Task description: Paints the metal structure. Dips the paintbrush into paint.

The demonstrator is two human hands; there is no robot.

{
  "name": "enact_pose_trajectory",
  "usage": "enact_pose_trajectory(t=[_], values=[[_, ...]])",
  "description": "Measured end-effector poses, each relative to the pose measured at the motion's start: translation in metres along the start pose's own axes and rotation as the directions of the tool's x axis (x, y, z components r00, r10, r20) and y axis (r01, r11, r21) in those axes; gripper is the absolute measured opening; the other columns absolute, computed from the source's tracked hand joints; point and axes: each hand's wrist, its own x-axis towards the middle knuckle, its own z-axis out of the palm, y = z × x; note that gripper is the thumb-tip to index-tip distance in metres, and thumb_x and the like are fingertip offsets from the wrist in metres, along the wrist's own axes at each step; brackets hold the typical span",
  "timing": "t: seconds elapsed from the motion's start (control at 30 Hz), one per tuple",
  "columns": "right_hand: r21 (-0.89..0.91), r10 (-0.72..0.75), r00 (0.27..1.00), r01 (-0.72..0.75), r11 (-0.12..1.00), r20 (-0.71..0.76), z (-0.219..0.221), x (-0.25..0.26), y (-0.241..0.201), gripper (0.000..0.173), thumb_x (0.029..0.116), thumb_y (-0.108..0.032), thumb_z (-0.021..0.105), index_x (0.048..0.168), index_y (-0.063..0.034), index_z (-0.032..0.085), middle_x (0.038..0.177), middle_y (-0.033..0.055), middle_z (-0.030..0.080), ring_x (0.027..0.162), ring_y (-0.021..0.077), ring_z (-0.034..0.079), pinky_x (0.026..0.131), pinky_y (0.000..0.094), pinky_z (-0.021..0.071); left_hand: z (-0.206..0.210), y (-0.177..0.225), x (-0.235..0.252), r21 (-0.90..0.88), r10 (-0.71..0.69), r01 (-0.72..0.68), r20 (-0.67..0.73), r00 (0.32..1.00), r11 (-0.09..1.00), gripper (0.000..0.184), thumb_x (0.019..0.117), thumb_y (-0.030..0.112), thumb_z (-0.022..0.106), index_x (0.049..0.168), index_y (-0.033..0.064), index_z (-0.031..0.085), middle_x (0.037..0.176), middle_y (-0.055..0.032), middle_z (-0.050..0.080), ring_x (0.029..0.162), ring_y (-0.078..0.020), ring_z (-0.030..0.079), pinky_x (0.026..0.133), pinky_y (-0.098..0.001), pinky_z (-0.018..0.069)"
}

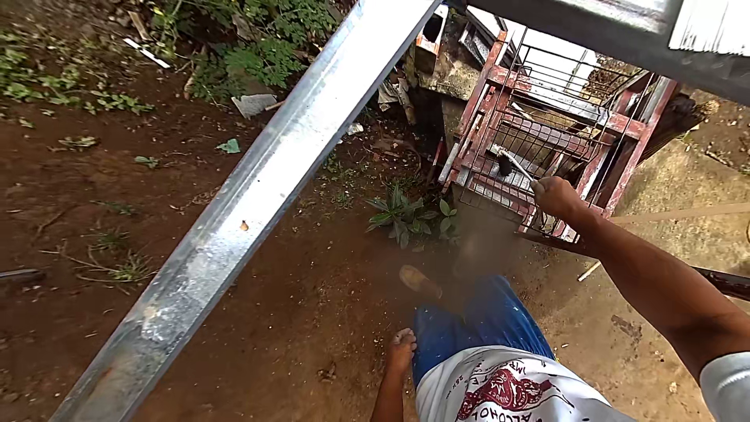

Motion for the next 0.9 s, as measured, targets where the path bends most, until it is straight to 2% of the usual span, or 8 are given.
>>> enact_pose_trajectory(t=[0.2,0.4,0.43,0.53,0.63,0.77,0.83,0.9], values=[[-0.015,0.078,0.996,-0.079,0.997,-0.033,-0.005,0.002,-0.02,0.051,0.112,-0.035,0.037,0.095,0.0022,0.068,0.1,0.0289,0.069,0.102,0.0483,0.067,0.084,0.0698,0.0494,0.0,0.008,-0.004,-0.006,0.012,-0.012,-0.013,1.0,1.0,0.037,0.1079,0.021,0.053,0.139,0.0013,0.053,0.122,-0.0206,0.066,0.103,-0.0284,0.067,0.087,-0.0448,0.0548],[-0.082,0.079,0.974,-0.098,0.992,-0.212,0.014,-0.012,-0.015,0.051,0.1115,-0.041,0.032,0.109,-0.0041,0.068,0.098,0.0275,0.071,0.099,0.05,0.069,0.08,0.0697,0.0516,0.0,0.007,-0.004,-0.014,0.034,-0.034,-0.007,0.999,0.999,0.036,0.1075,0.021,0.054,0.138,0.0017,0.055,0.119,-0.019,0.068,0.102,-0.0271,0.068,0.087,-0.0442,0.056],[-0.089,0.076,0.974,-0.096,0.991,-0.211,0.012,-0.009,-0.013,0.052,0.1114,-0.042,0.031,0.115,-0.0062,0.068,0.101,0.0275,0.072,0.101,0.0502,0.069,0.081,0.0705,0.0514,0.0,0.005,-0.004,-0.012,0.031,-0.032,-0.005,0.999,0.999,0.036,0.1074,0.021,0.054,0.138,0.0017,0.056,0.12,-0.0193,0.068,0.103,-0.0276,0.069,0.088,-0.0447,0.0561],[-0.2,0.065,0.99,-0.088,0.976,-0.122,0.005,-0.009,-0.01,0.05,0.1111,-0.043,0.032,0.119,-0.0076,0.067,0.105,0.0274,0.071,0.104,0.05,0.069,0.083,0.07,0.0522,0.0,0.0,-0.002,0.006,0.022,-0.022,-0.005,1.0,1.0,0.035,0.1072,0.02,0.054,0.136,0.0006,0.056,0.119,-0.0208,0.067,0.101,-0.0283,0.068,0.087,-0.0449,0.0555],[-0.281,0.034,0.999,-0.03,0.959,0.009,0.011,-0.008,-0.012,0.05,0.1116,-0.041,0.032,0.111,-0.0047,0.066,0.107,0.0263,0.071,0.106,0.0481,0.068,0.084,0.0682,0.0528,0.001,-0.002,-0.003,0.008,0.006,-0.006,-0.015,1.0,1.0,0.035,0.1076,0.02,0.053,0.137,0.0005,0.056,0.119,-0.0209,0.067,0.1,-0.028,0.068,0.086,-0.0446,0.0553],[-0.104,-0.105,0.994,0.102,0.989,-0.024,0.022,0.005,0.009,0.05,0.1118,-0.035,0.037,0.089,0.0005,0.065,0.089,0.0253,0.068,0.093,0.0456,0.069,0.079,0.067,0.0513,0.0,-0.001,-0.002,0.007,0.017,-0.017,-0.015,1.0,1.0,0.036,0.1077,0.022,0.054,0.137,0.0022,0.056,0.118,-0.0191,0.068,0.099,-0.0265,0.068,0.085,-0.0434,0.0555],[-0.092,-0.054,0.997,0.049,0.995,-0.054,0.017,0.006,0.007,0.051,0.1118,-0.036,0.036,0.089,0.0001,0.064,0.09,0.0256,0.068,0.094,0.0458,0.069,0.078,0.0675,0.0514,0.001,0.0,-0.002,0.006,0.018,-0.017,-0.012,1.0,1.0,0.036,0.1078,0.023,0.053,0.137,0.0023,0.056,0.118,-0.019,0.068,0.1,-0.0265,0.068,0.086,-0.0432,0.0553],[-0.12,0.029,0.996,-0.04,0.992,-0.089,0.011,0.002,-0.004,0.051,0.1118,-0.04,0.034,0.097,-0.0022,0.066,0.097,0.0262,0.07,0.1,0.0471,0.069,0.08,0.0683,0.0521,0.001,0.002,-0.001,0.003,0.015,-0.015,-0.011,1.0,1.0,0.037,0.1079,0.023,0.053,0.138,0.0029,0.055,0.12,-0.0187,0.068,0.102,-0.0267,0.068,0.087,-0.0435,0.0553]])
